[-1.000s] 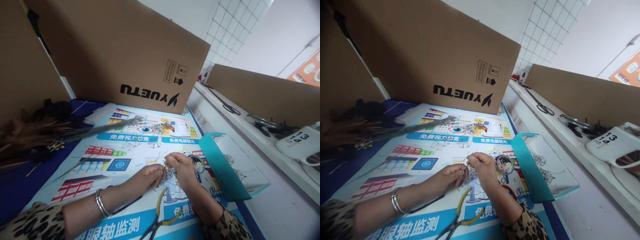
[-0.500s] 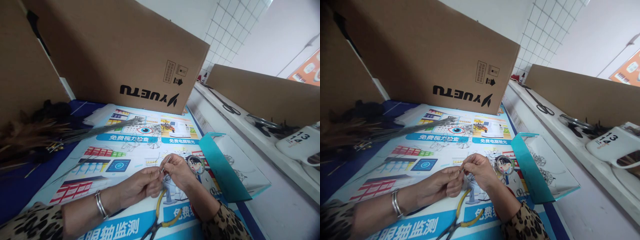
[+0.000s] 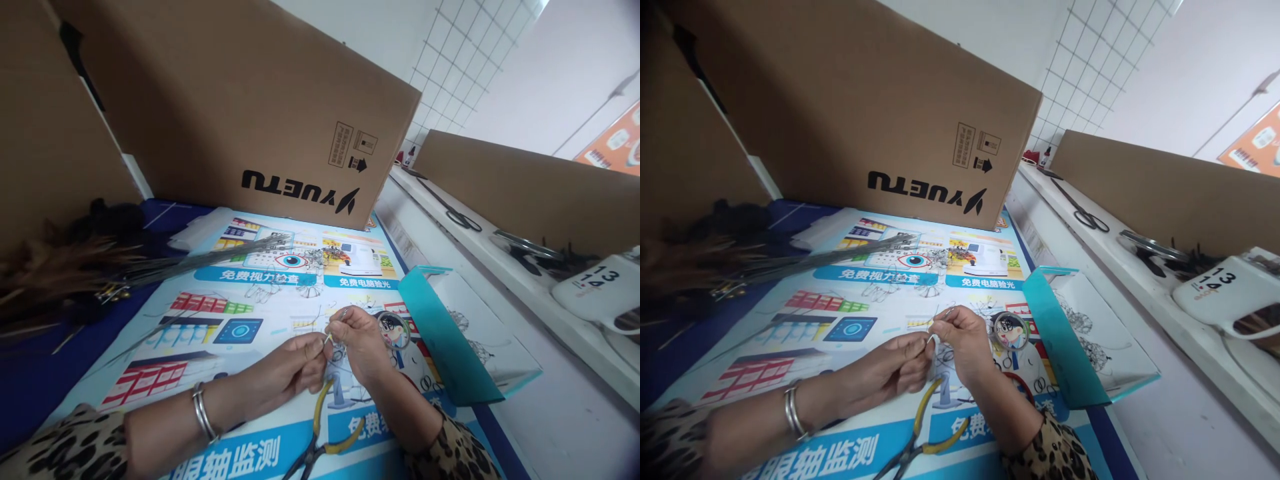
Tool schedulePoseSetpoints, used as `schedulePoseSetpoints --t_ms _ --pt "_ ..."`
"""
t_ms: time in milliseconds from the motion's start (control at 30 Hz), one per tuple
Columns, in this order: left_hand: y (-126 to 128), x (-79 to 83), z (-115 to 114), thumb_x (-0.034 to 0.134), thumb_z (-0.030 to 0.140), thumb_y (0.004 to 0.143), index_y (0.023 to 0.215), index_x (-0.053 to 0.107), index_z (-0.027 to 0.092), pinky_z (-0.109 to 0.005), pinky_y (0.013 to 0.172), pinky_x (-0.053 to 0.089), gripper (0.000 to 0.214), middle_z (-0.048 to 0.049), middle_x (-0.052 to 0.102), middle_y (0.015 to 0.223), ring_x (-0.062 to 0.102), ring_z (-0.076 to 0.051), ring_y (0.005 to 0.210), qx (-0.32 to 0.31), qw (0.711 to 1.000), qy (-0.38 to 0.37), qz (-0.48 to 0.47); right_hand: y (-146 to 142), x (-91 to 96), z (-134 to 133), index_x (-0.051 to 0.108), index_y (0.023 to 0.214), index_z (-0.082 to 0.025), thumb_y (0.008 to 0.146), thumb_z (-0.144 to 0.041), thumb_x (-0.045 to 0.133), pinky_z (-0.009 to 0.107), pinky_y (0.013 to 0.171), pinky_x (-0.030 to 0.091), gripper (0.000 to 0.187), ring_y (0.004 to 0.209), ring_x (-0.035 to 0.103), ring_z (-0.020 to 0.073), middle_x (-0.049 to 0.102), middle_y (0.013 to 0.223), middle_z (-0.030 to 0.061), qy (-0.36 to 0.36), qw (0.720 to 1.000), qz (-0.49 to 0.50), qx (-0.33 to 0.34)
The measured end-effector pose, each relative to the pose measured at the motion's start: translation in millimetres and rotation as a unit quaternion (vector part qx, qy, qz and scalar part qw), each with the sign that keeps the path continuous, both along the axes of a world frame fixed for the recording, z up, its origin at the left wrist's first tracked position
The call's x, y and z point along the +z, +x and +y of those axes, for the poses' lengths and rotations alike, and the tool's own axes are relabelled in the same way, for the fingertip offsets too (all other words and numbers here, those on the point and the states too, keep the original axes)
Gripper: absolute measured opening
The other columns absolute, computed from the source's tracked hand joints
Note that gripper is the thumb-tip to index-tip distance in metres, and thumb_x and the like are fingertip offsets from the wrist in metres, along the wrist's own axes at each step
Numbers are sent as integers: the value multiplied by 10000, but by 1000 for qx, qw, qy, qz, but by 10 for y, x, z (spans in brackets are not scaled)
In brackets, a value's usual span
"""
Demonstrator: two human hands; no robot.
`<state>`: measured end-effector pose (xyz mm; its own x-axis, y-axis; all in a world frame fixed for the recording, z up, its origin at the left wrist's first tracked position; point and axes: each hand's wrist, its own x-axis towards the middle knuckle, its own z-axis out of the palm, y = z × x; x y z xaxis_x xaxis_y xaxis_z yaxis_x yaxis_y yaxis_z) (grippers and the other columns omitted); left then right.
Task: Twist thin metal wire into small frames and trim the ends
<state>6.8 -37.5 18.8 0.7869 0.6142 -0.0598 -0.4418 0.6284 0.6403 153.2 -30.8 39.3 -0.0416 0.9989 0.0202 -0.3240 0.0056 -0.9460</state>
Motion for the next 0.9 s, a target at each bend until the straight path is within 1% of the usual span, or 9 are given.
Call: schedulePoseSetpoints --t_ms 100,200,267,400,500,567,767,833,900 --pt "-6 -57 53 425 381 887 842 563 146 -246 584 322 276 49 368 518 346 -98 528 41 992 100 70 15 5 4 604 687 -174 672 -118 676 223 585 366 92 609 496 93 596 716 -21 8 999 -23 -23" --pt "-17 -97 81 440 401 875 818 573 157 -258 619 338 284 25 447 545 397 -119 574 72 969 185 149 19 35 1 614 685 -171 677 -125 667 228 636 380 71 665 503 104 590 706 -20 28 996 -64 -48" --pt "-22 -96 76 446 403 871 780 562 161 -256 606 341 283 36 420 526 389 -115 551 76 970 176 147 25 59 5 613 684 -170 680 -140 666 222 607 373 61 625 481 96 576 676 -25 22 995 -82 -43" --pt "-29 -30 29 462 376 869 719 516 159 -234 523 311 270 71 305 497 277 -76 455 25 998 48 44 60 78 31 615 698 -169 686 -213 678 217 533 348 78 534 452 82 579 660 -17 -24 998 -51 34" --pt "-42 38 0 480 347 865 699 486 160 -224 488 287 250 75 279 489 271 -73 441 -19 1000 -13 -12 75 46 36 643 745 -164 692 -280 679 226 540 364 132 549 489 99 602 664 4 -40 995 -19 90" --pt "-51 69 -5 495 336 859 713 482 161 -221 479 282 229 75 281 487 280 -72 438 -33 999 -28 -30 66 17 25 659 779 -164 696 -290 678 230 547 374 153 556 504 106 613 668 11 -43 994 -11 102" --pt "-40 19 29 471 358 867 685 466 161 -225 496 293 268 72 315 481 276 -69 434 -7 1000 5 2 -5 5 -27 651 683 -162 704 -214 671 216 556 370 60 560 478 79 616 736 2 -9 999 -24 33" --pt "-29 -43 57 466 375 865 677 476 160 -230 516 303 285 62 348 474 307 -82 453 24 997 54 45 -22 12 -31 647 689 -165 714 -221 658 216 547 371 62 546 465 79 603 691 -8 -8 999 -49 17" --pt "-23 -110 89 468 392 857 647 488 155 -229 531 303 316 39 408 482 353 -97 488 75 982 128 116 -32 10 -27 648 710 -167 722 -226 643 211 524 369 60 528 453 75 601 689 -11 -9 996 -90 -8"
